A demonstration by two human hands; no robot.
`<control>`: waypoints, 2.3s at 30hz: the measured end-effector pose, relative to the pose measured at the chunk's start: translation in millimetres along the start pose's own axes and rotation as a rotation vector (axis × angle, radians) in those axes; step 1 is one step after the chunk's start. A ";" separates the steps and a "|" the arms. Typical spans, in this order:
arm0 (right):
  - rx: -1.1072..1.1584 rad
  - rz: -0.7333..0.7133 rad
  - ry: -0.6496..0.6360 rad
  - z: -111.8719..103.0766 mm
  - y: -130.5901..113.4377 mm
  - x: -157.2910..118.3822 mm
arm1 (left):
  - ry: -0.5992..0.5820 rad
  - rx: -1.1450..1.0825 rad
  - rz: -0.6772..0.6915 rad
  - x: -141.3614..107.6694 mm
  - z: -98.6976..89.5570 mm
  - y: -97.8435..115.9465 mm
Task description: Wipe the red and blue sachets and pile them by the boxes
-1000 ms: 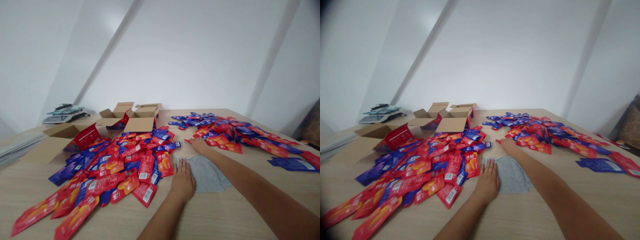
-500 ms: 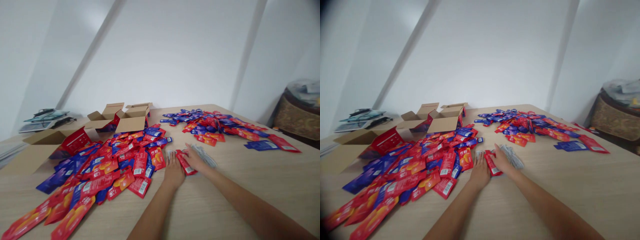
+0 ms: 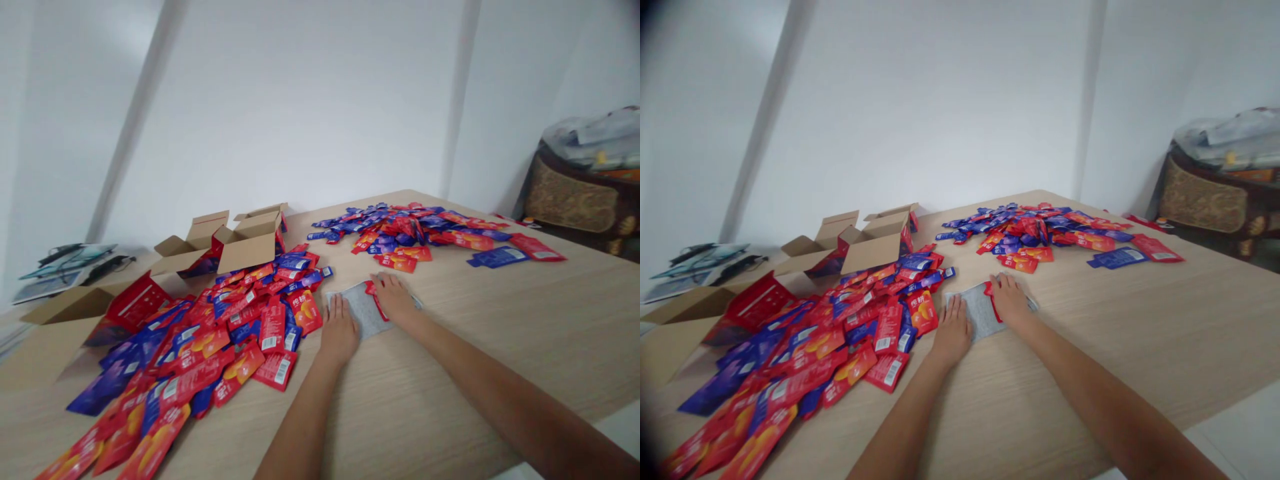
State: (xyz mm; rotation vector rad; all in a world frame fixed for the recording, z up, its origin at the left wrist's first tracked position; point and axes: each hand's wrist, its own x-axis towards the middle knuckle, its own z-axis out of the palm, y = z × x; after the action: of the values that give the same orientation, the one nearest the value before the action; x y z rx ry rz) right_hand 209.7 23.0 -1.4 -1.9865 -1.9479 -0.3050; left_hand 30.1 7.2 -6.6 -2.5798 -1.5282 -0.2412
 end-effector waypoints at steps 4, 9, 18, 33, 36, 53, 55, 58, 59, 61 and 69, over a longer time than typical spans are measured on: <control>0.039 0.065 0.073 -5.8 4.7 1.5 | 0.004 0.003 0.016 0.4 2.5 -2.1; 0.300 -0.052 0.270 -23.9 -9.1 3.9 | 0.009 0.009 0.010 1.3 4.1 -2.2; 0.512 -0.177 0.130 -16.6 -26.3 -6.8 | -0.025 -0.053 0.079 -0.9 -4.9 -1.5; 0.014 0.063 -0.049 0.9 16.5 -8.9 | 0.036 -0.024 0.000 -1.2 2.6 0.2; 0.081 0.123 -0.008 -4.4 22.8 -9.0 | 0.057 -0.018 0.015 -1.6 2.3 0.1; 0.326 -0.398 -0.216 -9.1 -13.0 -32.9 | 0.099 -0.353 0.110 -5.2 -24.8 6.0; 0.255 -0.433 -0.239 -2.6 -15.2 -31.5 | 0.086 -0.417 0.093 -3.4 -23.2 5.0; 0.177 -0.510 -0.233 6.6 -15.5 -13.3 | 0.059 -0.457 0.069 0.6 -20.6 3.4; 0.153 -0.522 -0.234 9.7 -14.8 -3.7 | 0.049 -0.466 0.066 1.7 -19.7 2.8; 0.106 -0.518 -0.247 15.0 -13.0 18.4 | 0.037 -0.486 0.074 2.9 -18.4 1.7; 0.068 -0.264 -0.205 1.0 -9.7 85.9 | 0.097 -0.478 0.075 -0.9 -16.9 -2.3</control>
State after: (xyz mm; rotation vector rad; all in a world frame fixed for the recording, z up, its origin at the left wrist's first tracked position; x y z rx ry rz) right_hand 203.1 102.7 31.6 -1.7786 -2.3213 -0.0996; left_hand 26.6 4.2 9.8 -2.9122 -1.4808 -0.7990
